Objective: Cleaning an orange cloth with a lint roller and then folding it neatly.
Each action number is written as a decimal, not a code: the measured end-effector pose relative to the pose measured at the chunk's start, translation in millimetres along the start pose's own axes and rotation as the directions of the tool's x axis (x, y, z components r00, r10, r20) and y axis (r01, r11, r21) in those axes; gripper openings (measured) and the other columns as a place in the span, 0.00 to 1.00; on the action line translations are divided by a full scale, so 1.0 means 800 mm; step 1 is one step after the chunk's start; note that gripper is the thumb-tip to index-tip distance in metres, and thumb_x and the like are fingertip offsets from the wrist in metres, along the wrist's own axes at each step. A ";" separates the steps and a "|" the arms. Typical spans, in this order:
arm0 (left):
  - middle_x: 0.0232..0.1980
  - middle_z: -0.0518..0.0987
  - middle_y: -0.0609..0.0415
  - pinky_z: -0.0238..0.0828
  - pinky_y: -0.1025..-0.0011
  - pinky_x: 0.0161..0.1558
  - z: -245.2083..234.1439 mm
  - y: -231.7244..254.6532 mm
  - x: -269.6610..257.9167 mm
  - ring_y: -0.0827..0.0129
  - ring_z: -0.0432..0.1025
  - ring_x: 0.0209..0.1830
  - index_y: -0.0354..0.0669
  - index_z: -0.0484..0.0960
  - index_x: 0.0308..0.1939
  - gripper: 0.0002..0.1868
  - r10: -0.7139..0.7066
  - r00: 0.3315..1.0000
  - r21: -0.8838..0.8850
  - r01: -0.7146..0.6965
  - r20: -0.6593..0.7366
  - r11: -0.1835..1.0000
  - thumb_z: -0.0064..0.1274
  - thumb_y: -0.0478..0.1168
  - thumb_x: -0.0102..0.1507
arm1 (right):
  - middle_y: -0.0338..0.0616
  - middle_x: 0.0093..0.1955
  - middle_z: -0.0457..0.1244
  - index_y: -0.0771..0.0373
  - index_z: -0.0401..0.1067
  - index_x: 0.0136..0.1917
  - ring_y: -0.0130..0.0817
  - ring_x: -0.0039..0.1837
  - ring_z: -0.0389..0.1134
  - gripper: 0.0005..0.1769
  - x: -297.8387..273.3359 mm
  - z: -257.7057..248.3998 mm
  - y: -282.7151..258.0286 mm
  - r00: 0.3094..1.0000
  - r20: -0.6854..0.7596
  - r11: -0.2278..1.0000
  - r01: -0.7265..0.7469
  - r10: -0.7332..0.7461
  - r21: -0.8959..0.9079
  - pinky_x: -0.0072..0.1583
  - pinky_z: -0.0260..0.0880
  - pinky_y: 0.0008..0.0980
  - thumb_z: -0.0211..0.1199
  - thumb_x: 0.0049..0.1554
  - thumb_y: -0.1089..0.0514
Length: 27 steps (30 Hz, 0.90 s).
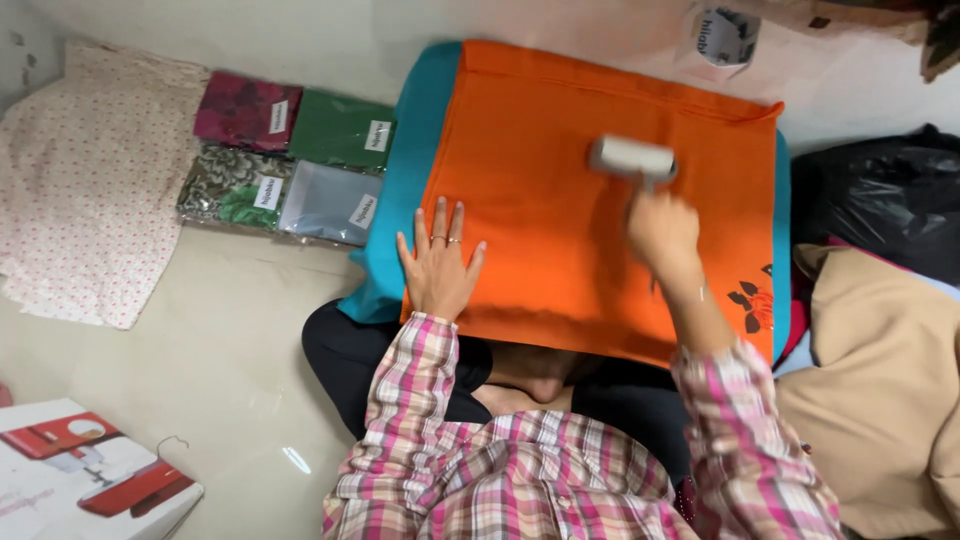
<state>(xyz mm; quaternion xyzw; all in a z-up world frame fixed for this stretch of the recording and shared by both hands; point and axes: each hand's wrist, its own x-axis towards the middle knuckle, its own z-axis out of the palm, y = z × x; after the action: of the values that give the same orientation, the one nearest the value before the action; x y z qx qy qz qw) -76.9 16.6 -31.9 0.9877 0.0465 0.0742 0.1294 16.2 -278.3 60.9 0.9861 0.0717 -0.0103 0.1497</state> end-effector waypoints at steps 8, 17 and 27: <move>0.86 0.41 0.58 0.27 0.36 0.73 0.003 -0.002 0.000 0.51 0.37 0.85 0.61 0.49 0.83 0.36 -0.006 1.000 -0.026 0.006 0.008 1.000 0.27 0.65 0.73 | 0.54 0.41 0.71 0.52 0.71 0.61 0.57 0.50 0.76 0.18 -0.033 0.100 0.117 0.978 0.099 0.983 -0.178 0.181 -0.046 0.48 0.75 0.55 0.44 0.64 0.52; 0.85 0.40 0.64 0.40 0.42 0.74 -0.009 -0.001 0.009 0.56 0.40 0.84 0.62 0.48 0.83 0.39 -0.025 0.999 0.136 0.021 0.030 0.991 0.33 0.67 0.71 | 0.73 0.49 0.68 0.59 0.58 0.66 0.77 0.50 0.70 0.19 -0.020 0.035 0.193 0.948 0.193 0.935 -0.291 0.253 0.205 0.47 0.69 0.65 0.43 0.65 0.52; 0.84 0.45 0.64 0.36 0.39 0.74 -0.009 0.001 0.017 0.54 0.39 0.83 0.61 0.52 0.82 0.37 -0.063 0.997 0.073 0.059 0.053 0.996 0.34 0.65 0.71 | 0.60 0.47 0.58 0.36 0.55 0.82 0.72 0.47 0.66 0.32 -0.242 0.034 0.224 0.994 0.103 0.918 -0.013 -0.030 0.395 0.52 0.65 0.56 0.47 0.67 0.56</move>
<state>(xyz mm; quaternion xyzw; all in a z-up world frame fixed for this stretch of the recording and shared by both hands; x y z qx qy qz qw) -65.0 19.3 -22.9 0.9915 0.0759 0.0414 0.0973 -149.1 -482.0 95.6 0.9937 0.0641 -0.0781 -0.0490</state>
